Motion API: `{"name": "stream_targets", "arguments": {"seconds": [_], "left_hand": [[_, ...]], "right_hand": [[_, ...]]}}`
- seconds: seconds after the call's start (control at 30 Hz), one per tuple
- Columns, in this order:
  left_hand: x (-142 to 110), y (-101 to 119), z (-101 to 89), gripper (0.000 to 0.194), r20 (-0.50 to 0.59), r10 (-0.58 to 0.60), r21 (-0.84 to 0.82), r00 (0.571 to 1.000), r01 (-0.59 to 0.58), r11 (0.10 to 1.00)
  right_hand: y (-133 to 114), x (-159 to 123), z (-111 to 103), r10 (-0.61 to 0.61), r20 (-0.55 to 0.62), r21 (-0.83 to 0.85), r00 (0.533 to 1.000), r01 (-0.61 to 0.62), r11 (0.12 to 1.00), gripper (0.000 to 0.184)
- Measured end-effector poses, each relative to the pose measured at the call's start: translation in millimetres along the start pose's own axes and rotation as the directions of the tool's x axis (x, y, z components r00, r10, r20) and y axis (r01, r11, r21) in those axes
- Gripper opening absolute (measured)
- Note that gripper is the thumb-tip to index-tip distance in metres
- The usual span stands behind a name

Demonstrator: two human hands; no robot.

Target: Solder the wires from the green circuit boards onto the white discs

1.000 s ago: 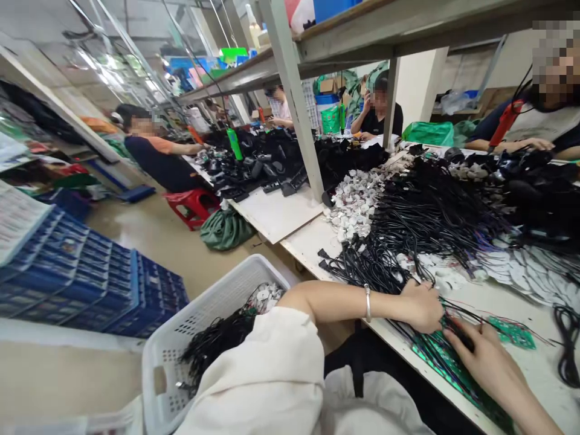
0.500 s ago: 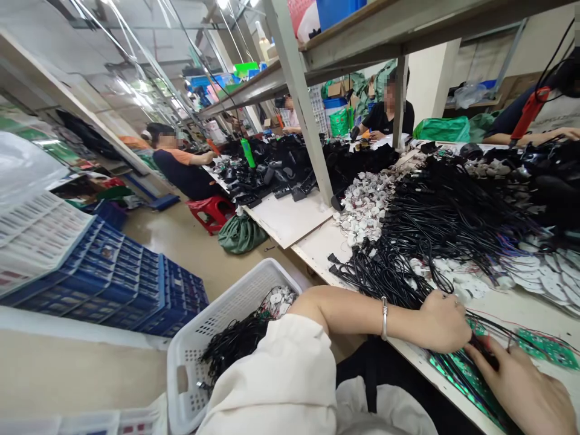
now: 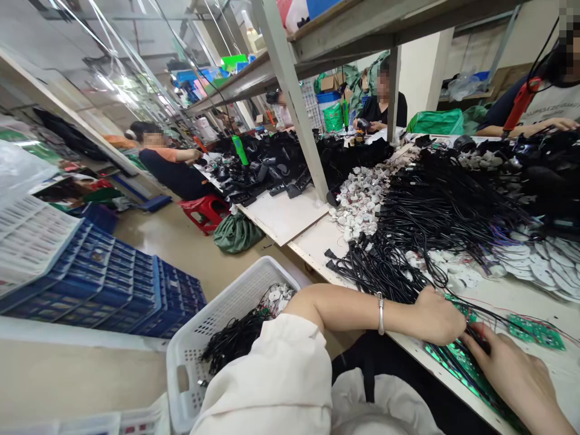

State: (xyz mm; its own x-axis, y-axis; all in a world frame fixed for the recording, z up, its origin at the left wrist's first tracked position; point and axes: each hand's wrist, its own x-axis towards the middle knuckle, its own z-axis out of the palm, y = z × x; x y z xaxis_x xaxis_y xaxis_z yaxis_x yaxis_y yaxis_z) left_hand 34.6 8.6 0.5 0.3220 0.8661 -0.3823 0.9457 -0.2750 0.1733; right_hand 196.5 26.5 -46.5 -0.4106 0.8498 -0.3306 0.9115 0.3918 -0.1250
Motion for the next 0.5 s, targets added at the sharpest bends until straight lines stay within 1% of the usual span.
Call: {"name": "stream_targets", "arguments": {"seconds": [0.07, 0.13, 0.2, 0.3, 0.37, 0.43, 0.5], "left_hand": [[-0.1, 0.9, -2.9, 0.021, 0.043, -0.026, -0.019, 0.999, 0.027, 0.999], [-0.7, -0.1, -7.9, 0.025, 0.083, -0.055, -0.043, 0.995, 0.059, 0.997], [-2.6, -2.5, -13.3, 0.032, 0.112, -0.072, -0.063, 0.991, 0.080, 0.995], [-7.5, -6.9, -18.3, 0.036, 0.096, -0.066, -0.078, 0.993, 0.073, 0.994], [-10.6, -9.8, -18.3, 0.036, 0.066, -0.047, -0.094, 0.997, 0.053, 0.994], [-12.3, -12.8, -16.0, 0.035, 0.042, -0.026, -0.106, 0.999, 0.031, 0.994], [-12.3, -16.2, -12.1, 0.034, 0.022, -0.012, -0.111, 1.000, 0.015, 0.994]], "right_hand": [[1.3, -0.2, 0.8, -0.016, -0.020, -0.005, 1.000, 0.016, 1.000, 0.058], [0.6, -2.5, -0.1, -0.019, -0.053, 0.002, 0.998, 0.020, 1.000, 0.057], [-1.8, -6.7, -1.8, -0.002, -0.126, 0.033, 0.992, 0.006, 0.999, 0.057], [-4.4, -15.5, -4.0, 0.055, -0.295, 0.071, 0.954, -0.036, 0.997, 0.059], [-2.6, -20.1, -4.1, 0.063, -0.352, 0.056, 0.934, -0.046, 0.997, 0.052], [2.7, -20.8, -3.1, 0.032, -0.322, 0.030, 0.946, -0.024, 0.999, 0.043], [9.2, -16.8, -2.0, -0.007, -0.237, 0.038, 0.971, 0.017, 0.999, 0.041]]}}
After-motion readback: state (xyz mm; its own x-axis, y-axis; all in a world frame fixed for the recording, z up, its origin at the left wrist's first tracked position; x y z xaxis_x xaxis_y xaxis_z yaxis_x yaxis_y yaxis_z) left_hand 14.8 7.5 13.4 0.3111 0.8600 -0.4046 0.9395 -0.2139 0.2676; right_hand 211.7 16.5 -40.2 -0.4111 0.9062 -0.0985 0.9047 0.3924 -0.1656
